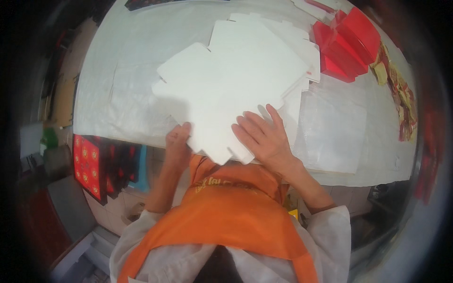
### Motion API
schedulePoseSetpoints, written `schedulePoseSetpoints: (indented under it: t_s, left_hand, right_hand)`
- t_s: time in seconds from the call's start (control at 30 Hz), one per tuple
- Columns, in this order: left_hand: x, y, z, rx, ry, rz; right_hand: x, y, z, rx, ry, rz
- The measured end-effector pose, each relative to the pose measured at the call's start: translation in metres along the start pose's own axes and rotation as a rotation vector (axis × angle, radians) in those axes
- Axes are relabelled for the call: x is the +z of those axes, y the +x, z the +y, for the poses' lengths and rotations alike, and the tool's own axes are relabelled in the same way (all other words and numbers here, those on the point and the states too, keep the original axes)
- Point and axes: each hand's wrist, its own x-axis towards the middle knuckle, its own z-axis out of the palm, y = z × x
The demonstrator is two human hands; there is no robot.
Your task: The person assembles small red boxes by folding white cardboard inserts and placing them inside the red shells. They then place the completed boxes into a larger black tray and stack the trays. The process is repeated multiple times.
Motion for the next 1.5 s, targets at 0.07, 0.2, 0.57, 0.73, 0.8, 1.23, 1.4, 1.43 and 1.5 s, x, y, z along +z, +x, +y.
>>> schedulePoseSetpoints:
  t_s: [0.07, 0.2, 0.57, 0.73, 0.8, 1.23, 1.4, 1.43, 1.5]
  left_hand:
    - [0.017, -0.003, -0.016, -0.010, -0.001, 0.045]
    - [0.034, -0.018, -0.029, -0.136, -0.004, -0.018]
    - [0.017, 0.019, 0.016, 1.515, 1.528, -0.392]
    - [0.023, 0.031, -0.002, 1.573, 1.507, -0.526]
    - [0.028, 0.033, -0.009, 1.565, 1.496, -0.515]
    - [0.053, 0.043, 0.014, 1.273, 1.435, -0.713]
    - [0.075, 0.071, 0.048, 0.730, 1.471, -1.062]
    - [0.078, 0.080, 0.051, 0.659, 1.409, -1.096]
    - [0.085, 0.097, 0.055, 0.521, 1.353, -1.152]
  right_hand:
    - [0.001, -0.005, 0.001, 0.036, 0.025, -0.003]
    - [0.009, -0.024, 0.015, 0.085, 0.040, 0.029]
    - [0.001, -0.050, 0.048, 0.029, 0.116, 0.025]
    - [-0.025, -0.047, 0.048, 0.104, -0.068, -0.186]
    - [-0.033, -0.050, 0.034, 0.130, -0.029, -0.195]
    - [-0.017, -0.033, 0.031, 0.330, 0.170, -0.269]
    - [-0.026, -0.014, 0.061, 0.457, 0.411, -0.517]
    - [-0.025, -0.011, 0.069, 0.474, 0.466, -0.570]
    - [-0.023, -0.006, 0.081, 0.552, 0.577, -0.636]
